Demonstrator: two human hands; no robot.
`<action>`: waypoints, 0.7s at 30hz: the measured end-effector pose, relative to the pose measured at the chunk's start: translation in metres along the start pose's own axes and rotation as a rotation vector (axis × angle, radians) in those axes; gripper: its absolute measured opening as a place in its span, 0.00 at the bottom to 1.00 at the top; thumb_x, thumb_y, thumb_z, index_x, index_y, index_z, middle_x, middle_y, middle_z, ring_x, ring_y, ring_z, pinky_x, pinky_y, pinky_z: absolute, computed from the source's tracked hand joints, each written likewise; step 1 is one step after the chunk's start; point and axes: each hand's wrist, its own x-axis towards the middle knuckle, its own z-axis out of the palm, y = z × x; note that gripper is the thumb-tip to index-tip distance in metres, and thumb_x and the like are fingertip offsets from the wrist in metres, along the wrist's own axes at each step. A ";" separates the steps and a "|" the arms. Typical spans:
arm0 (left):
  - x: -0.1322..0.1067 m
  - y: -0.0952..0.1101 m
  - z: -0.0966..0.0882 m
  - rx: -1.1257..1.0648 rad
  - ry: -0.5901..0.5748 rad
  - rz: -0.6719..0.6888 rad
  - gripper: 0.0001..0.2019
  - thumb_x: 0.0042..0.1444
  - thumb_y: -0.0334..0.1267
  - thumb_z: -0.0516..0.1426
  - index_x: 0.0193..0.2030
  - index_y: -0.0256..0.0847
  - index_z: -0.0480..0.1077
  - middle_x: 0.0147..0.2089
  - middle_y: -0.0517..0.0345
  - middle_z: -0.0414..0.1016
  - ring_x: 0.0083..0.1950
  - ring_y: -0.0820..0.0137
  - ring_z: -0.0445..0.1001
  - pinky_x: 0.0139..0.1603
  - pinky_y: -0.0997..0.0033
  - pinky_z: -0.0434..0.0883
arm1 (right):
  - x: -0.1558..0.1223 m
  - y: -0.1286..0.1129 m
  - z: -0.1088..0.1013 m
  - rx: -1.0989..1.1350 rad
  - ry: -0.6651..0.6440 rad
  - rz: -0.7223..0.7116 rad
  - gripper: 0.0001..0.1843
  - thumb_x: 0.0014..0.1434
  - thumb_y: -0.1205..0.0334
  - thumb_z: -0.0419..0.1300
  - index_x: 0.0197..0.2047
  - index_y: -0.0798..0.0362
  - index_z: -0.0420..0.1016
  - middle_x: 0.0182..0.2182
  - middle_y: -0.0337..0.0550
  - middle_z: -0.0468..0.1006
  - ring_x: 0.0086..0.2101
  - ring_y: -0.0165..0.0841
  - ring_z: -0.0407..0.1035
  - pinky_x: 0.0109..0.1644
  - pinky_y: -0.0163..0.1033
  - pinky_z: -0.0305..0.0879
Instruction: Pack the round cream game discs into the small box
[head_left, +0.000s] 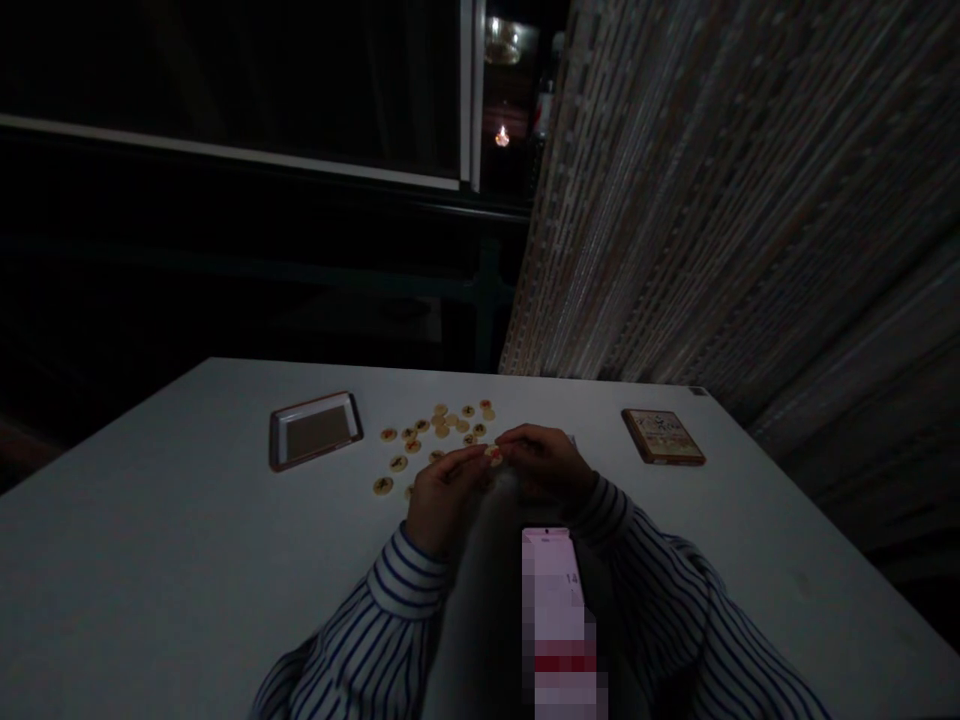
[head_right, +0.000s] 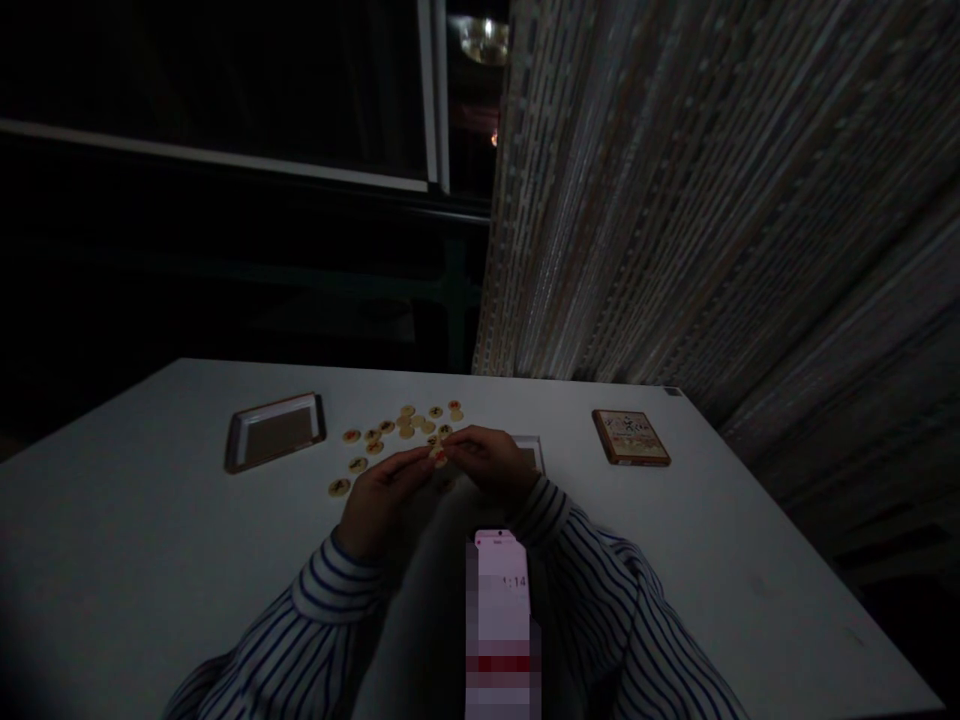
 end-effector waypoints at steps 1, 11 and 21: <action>-0.001 0.001 0.002 0.027 -0.004 0.006 0.15 0.40 0.41 0.61 0.36 0.37 0.73 0.35 0.54 0.77 0.37 0.69 0.74 0.39 0.70 0.70 | -0.002 0.001 -0.002 0.010 0.012 -0.004 0.10 0.49 0.58 0.57 0.33 0.55 0.73 0.28 0.41 0.76 0.30 0.29 0.70 0.34 0.34 0.66; -0.007 0.005 0.027 0.078 -0.001 0.016 0.13 0.40 0.41 0.61 0.34 0.38 0.74 0.33 0.54 0.77 0.36 0.67 0.74 0.39 0.68 0.70 | -0.020 0.017 -0.018 -0.083 0.056 -0.070 0.13 0.52 0.56 0.56 0.37 0.53 0.74 0.32 0.42 0.76 0.34 0.30 0.69 0.38 0.35 0.65; -0.001 -0.010 0.037 0.013 -0.034 -0.031 0.15 0.41 0.44 0.60 0.36 0.37 0.73 0.38 0.53 0.76 0.41 0.66 0.73 0.44 0.67 0.68 | -0.031 0.027 -0.024 -0.175 0.087 -0.207 0.15 0.53 0.55 0.55 0.42 0.52 0.73 0.34 0.45 0.73 0.34 0.30 0.68 0.36 0.35 0.64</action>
